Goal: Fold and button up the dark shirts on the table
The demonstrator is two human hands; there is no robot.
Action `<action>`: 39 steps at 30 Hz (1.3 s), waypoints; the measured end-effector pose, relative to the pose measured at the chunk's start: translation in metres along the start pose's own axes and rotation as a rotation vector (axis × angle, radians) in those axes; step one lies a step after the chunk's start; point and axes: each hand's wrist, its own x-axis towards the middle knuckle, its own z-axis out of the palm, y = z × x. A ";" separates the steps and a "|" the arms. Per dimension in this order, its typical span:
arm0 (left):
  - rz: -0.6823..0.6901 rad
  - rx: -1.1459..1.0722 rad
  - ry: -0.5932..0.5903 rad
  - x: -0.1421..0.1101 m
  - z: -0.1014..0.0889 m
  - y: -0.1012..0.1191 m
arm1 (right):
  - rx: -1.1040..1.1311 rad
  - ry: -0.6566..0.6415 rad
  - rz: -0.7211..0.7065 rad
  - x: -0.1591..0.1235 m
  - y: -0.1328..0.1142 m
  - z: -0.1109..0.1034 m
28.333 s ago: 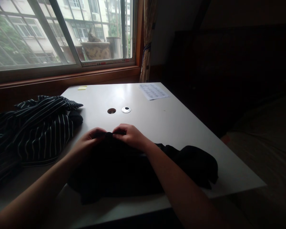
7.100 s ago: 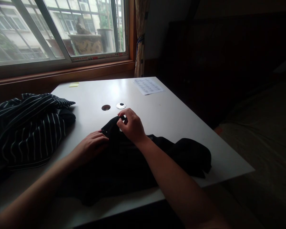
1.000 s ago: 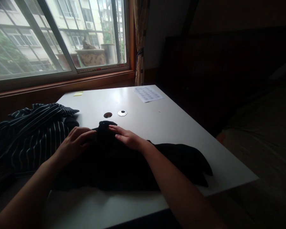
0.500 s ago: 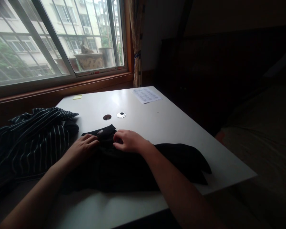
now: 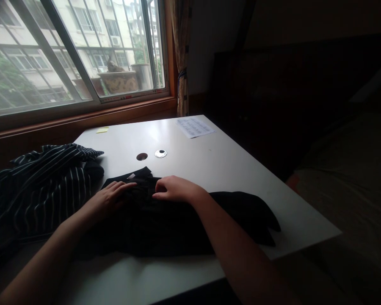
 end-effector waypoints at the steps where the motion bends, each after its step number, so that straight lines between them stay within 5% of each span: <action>1: 0.028 -0.019 -0.006 0.000 -0.001 0.001 | -0.008 -0.002 0.003 0.001 0.000 0.002; 9: 0.094 -0.198 0.062 0.003 -0.017 0.014 | -0.010 0.001 -0.026 0.004 0.002 0.009; 16: -0.027 -0.095 0.460 0.004 -0.015 0.002 | 0.019 -0.054 -0.009 0.005 0.005 0.008; 18: 0.050 -0.089 0.414 0.005 -0.014 0.007 | 0.012 -0.069 -0.028 0.006 0.004 0.009; 21: 0.195 -0.074 0.172 0.007 -0.009 0.017 | 0.006 -0.092 -0.039 0.006 0.002 0.010; 24: 0.198 -0.041 0.022 0.008 0.001 0.020 | 0.025 -0.115 -0.028 0.004 -0.002 0.009; 29: 0.112 -0.021 0.016 0.009 0.004 0.016 | 0.046 -0.089 0.046 0.001 -0.008 0.009; 36: 0.210 -0.101 0.067 0.011 0.000 0.015 | -0.053 -0.049 0.025 0.003 -0.010 0.009; 39: 0.205 -0.105 0.100 0.009 0.001 0.012 | -0.009 0.103 -0.005 0.002 -0.007 0.003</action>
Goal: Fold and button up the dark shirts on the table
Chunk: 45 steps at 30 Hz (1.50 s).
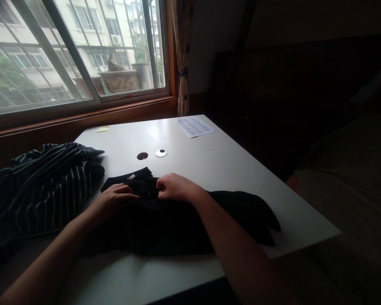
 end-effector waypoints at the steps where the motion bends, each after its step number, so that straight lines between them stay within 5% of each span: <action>1: -0.008 0.007 0.008 -0.001 0.000 -0.001 | 0.011 0.086 -0.004 0.000 0.001 -0.003; 8: -0.022 0.039 0.033 -0.003 -0.002 -0.004 | 0.065 0.462 0.050 0.000 0.016 -0.017; 14: -0.004 0.018 0.033 -0.004 -0.003 -0.002 | 0.160 1.157 0.237 -0.005 0.034 -0.031; 18: -0.003 0.014 0.025 -0.005 -0.003 -0.002 | 0.152 1.373 0.310 -0.007 0.050 -0.040; 24: 0.012 0.052 0.038 -0.004 -0.003 -0.002 | 0.268 1.210 0.292 0.001 0.067 -0.031; 30: 0.014 0.128 0.079 -0.005 -0.004 0.001 | 0.038 1.099 0.118 0.002 0.041 -0.026; 32: -0.013 0.145 0.106 -0.004 -0.005 0.004 | -0.013 0.896 0.046 -0.002 0.026 -0.026; 35: -0.152 0.118 0.190 -0.002 -0.009 0.013 | -0.035 0.351 -0.041 -0.007 0.004 -0.023; 37: -0.290 0.073 0.312 -0.001 -0.013 0.018 | -0.046 0.074 -0.061 -0.009 -0.005 -0.017; 39: -0.451 0.016 0.503 0.000 -0.017 0.021 | -0.075 -0.020 -0.059 -0.009 -0.009 -0.011; 43: -0.794 -0.291 0.993 -0.003 -0.023 0.016 | -0.173 0.079 0.019 -0.006 -0.006 -0.002; 45: -0.882 -0.507 1.125 -0.004 -0.025 0.014 | -0.175 0.162 0.070 -0.003 -0.005 -0.001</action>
